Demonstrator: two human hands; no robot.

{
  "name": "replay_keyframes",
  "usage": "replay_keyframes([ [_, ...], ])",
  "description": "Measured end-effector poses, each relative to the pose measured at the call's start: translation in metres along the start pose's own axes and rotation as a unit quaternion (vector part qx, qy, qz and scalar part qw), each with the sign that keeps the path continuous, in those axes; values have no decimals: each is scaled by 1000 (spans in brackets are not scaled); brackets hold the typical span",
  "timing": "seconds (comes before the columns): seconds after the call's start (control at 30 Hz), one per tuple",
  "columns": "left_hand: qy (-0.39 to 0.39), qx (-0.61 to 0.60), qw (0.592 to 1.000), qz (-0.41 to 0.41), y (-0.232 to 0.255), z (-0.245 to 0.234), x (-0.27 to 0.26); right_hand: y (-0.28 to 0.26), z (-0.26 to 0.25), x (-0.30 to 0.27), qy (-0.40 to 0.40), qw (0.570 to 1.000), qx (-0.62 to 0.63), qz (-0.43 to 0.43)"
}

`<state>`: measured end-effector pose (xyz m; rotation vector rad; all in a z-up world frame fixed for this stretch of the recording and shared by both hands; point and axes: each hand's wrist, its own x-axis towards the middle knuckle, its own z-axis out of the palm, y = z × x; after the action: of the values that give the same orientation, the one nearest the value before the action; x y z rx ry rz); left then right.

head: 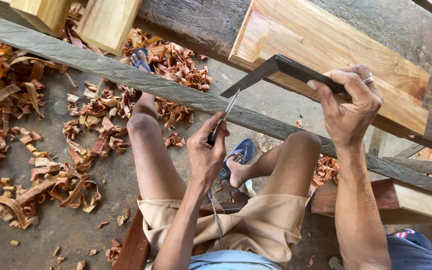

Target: The recorder uses a square ruler and a pen to mark lines on wooden planks for cutting.

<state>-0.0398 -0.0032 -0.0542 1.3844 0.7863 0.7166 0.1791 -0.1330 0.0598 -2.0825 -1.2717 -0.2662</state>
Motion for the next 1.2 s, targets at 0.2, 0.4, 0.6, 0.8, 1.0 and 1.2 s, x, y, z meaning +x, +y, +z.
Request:
replay_keyframes([
  [0.2, 2, 0, 1000, -11, 8, 0, 1, -1, 1, 1, 2, 1000, -9, -7],
  [0.4, -1, 2, 1000, -16, 13, 0, 1, 5, 4, -2, 9, 1000, 11, 6],
  [0.6, 10, -10, 1000, 16, 14, -1, 1, 4, 4, -2, 9, 1000, -4, -7],
  [0.8, 22, -48, 997, 51, 33, 1, 7, 2, 5, -1, 10, 1000, 1, -3],
  [1.0, 18, -65, 994, 90, 51, 8, 21, -1, 3, -1, 7, 1000, -7, -8],
  [1.2, 17, -80, 993, 88, 60, 9, 26, 3, 4, -1, 7, 1000, 2, 0],
])
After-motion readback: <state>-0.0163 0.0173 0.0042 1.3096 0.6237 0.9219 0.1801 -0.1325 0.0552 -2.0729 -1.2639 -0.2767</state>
